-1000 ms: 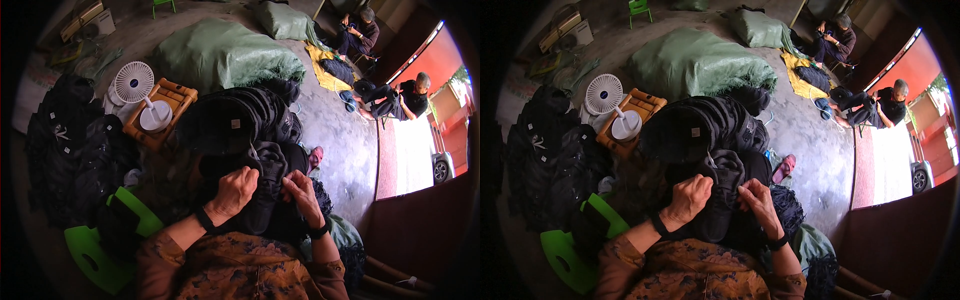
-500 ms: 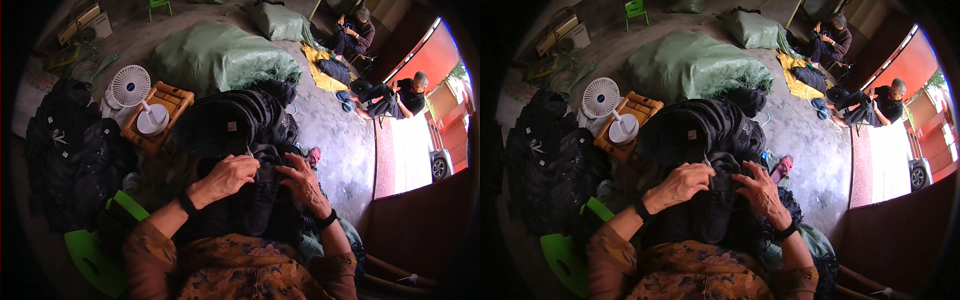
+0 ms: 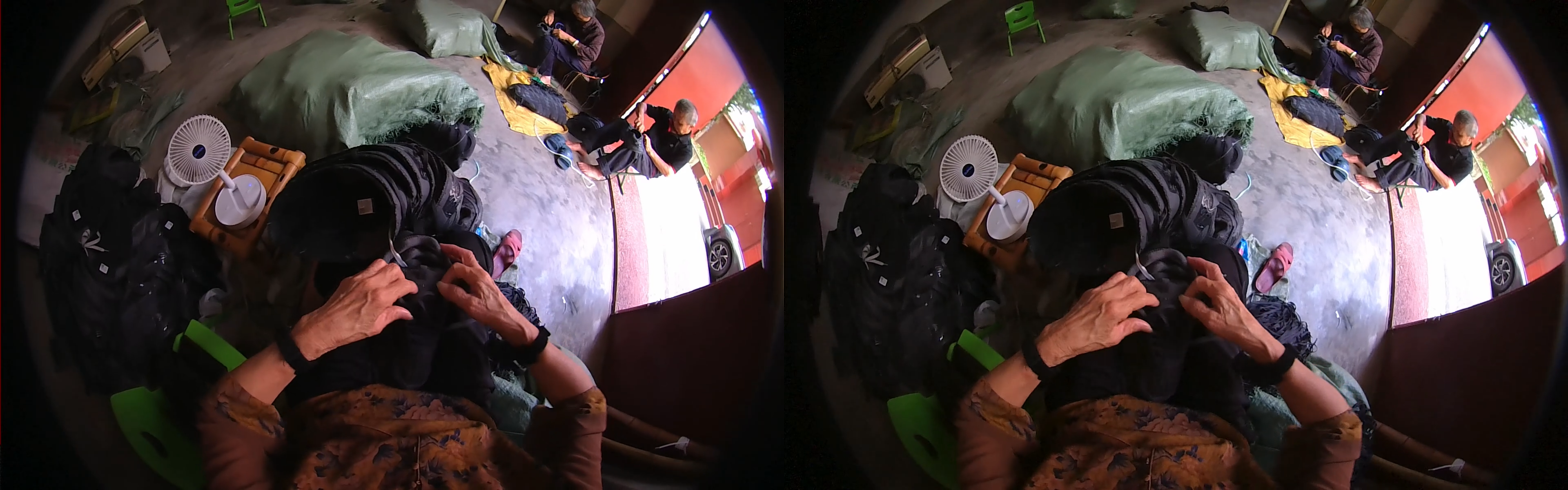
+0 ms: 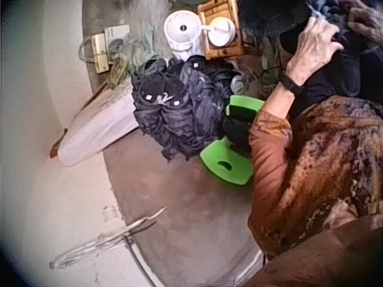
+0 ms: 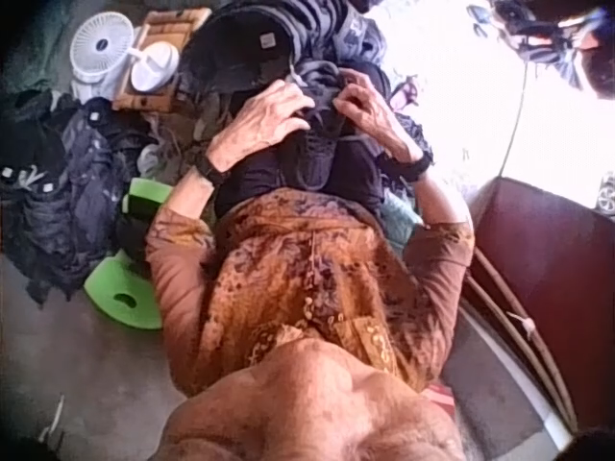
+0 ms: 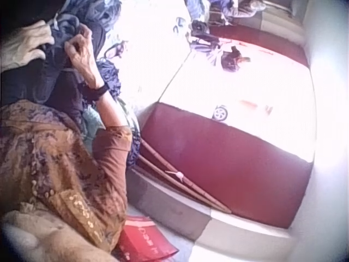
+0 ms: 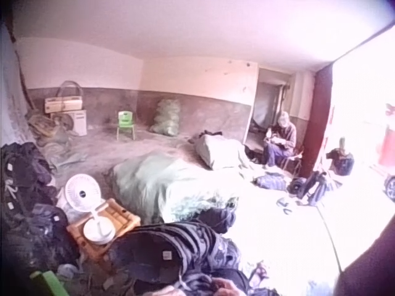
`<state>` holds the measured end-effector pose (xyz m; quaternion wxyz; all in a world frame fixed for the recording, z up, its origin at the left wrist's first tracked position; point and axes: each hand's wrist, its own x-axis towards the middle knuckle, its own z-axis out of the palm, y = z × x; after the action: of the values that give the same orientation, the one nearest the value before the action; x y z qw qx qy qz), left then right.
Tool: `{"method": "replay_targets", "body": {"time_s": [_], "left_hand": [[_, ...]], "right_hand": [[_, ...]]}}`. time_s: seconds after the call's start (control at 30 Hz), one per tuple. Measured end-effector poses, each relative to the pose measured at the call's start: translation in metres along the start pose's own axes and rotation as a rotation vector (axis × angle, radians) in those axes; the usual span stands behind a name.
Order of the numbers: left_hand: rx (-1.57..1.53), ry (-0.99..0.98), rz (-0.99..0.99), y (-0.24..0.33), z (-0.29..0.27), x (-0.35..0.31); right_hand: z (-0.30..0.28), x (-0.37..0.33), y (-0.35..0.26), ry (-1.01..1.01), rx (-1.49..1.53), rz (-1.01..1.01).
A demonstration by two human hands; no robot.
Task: The recorder is lacing and assembling black shoe components in a manufacturing setting.
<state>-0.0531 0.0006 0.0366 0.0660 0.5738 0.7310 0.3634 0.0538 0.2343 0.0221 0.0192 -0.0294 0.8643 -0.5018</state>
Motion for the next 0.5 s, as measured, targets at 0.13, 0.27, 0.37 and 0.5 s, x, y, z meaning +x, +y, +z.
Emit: {"method": "replay_targets", "body": {"time_s": [0.13, 0.27, 0.37, 0.5], "left_hand": [[0.310, 0.099, 0.099, 0.025, 0.013, 0.007], [0.649, 0.154, 0.312, 0.025, 0.044, 0.007], [0.471, 0.282, 0.284, 0.020, 0.061, 0.013], [0.277, 0.411, 0.152, 0.029, 0.066, 0.024]], "right_hand": [[0.005, -0.001, -0.007, 0.119, 0.170, 0.114], [0.006, -0.002, -0.013, 0.140, 0.184, 0.127], [0.009, -0.002, -0.009, 0.169, 0.220, 0.088], [0.000, 0.008, -0.006, 0.372, 0.550, 0.125]]}}
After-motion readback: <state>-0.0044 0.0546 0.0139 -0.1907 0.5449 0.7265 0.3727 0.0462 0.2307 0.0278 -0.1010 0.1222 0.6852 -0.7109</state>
